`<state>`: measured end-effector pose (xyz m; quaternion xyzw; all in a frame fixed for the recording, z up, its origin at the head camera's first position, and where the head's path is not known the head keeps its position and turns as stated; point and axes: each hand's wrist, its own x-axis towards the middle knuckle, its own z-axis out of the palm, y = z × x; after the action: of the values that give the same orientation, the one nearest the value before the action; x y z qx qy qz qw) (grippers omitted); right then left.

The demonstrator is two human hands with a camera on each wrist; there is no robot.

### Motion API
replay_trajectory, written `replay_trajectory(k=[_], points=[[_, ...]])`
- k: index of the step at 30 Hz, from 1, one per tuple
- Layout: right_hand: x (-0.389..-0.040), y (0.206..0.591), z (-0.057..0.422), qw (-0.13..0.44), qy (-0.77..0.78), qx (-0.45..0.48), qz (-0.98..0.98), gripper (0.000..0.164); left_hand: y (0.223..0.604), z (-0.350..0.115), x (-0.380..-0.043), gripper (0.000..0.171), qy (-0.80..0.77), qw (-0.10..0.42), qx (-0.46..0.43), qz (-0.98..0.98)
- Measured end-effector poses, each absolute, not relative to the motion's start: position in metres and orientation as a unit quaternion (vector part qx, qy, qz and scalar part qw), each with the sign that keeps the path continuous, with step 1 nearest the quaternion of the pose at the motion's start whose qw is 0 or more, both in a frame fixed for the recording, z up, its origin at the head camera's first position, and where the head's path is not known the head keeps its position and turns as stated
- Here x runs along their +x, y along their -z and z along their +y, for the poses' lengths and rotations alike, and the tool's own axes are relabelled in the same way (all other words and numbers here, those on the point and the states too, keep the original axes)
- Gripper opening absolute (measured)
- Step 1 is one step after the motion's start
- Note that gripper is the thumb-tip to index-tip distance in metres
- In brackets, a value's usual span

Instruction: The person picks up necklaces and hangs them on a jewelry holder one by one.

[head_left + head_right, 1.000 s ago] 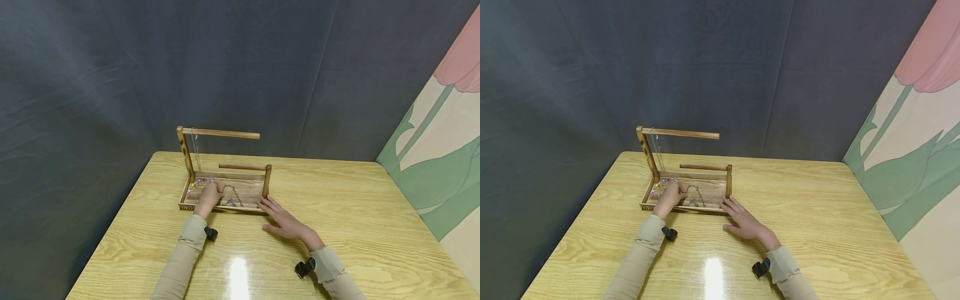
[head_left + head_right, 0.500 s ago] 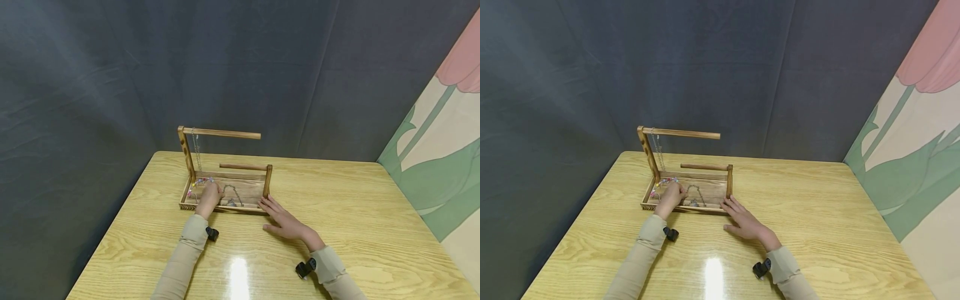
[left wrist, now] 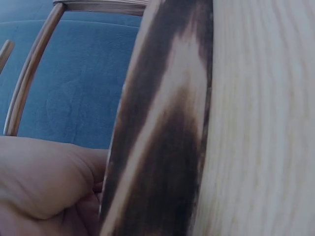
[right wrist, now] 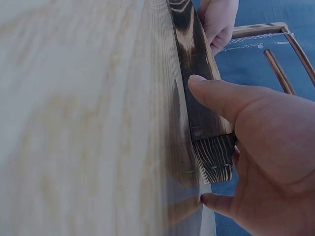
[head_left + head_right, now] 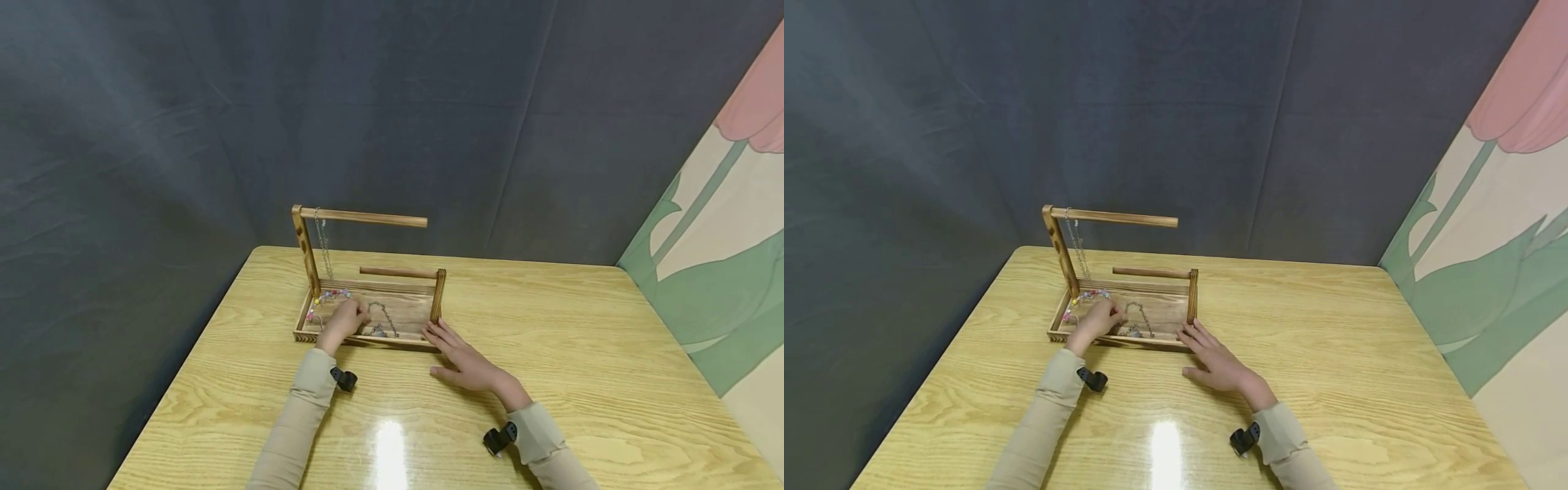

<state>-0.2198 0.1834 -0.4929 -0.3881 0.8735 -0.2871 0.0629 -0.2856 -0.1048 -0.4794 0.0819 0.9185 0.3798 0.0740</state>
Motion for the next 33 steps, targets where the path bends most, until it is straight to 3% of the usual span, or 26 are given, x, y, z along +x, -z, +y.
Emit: replay_trajectory(k=[7,23,33], points=[[-0.219,0.492,0.184,0.064,0.288,-0.387,0.873,0.070,0.478,-0.108,-0.287,0.016,-0.400,0.082,0.108,0.906],[-0.221,0.495,0.184,0.056,0.285,-0.390,0.874,0.070,0.489,-0.112,-0.301,0.025,-0.543,0.115,0.179,0.812],[-0.220,0.494,0.184,0.054,0.288,-0.389,0.874,0.070,0.450,-0.105,-0.280,0.033,-0.559,0.143,0.128,0.806]])
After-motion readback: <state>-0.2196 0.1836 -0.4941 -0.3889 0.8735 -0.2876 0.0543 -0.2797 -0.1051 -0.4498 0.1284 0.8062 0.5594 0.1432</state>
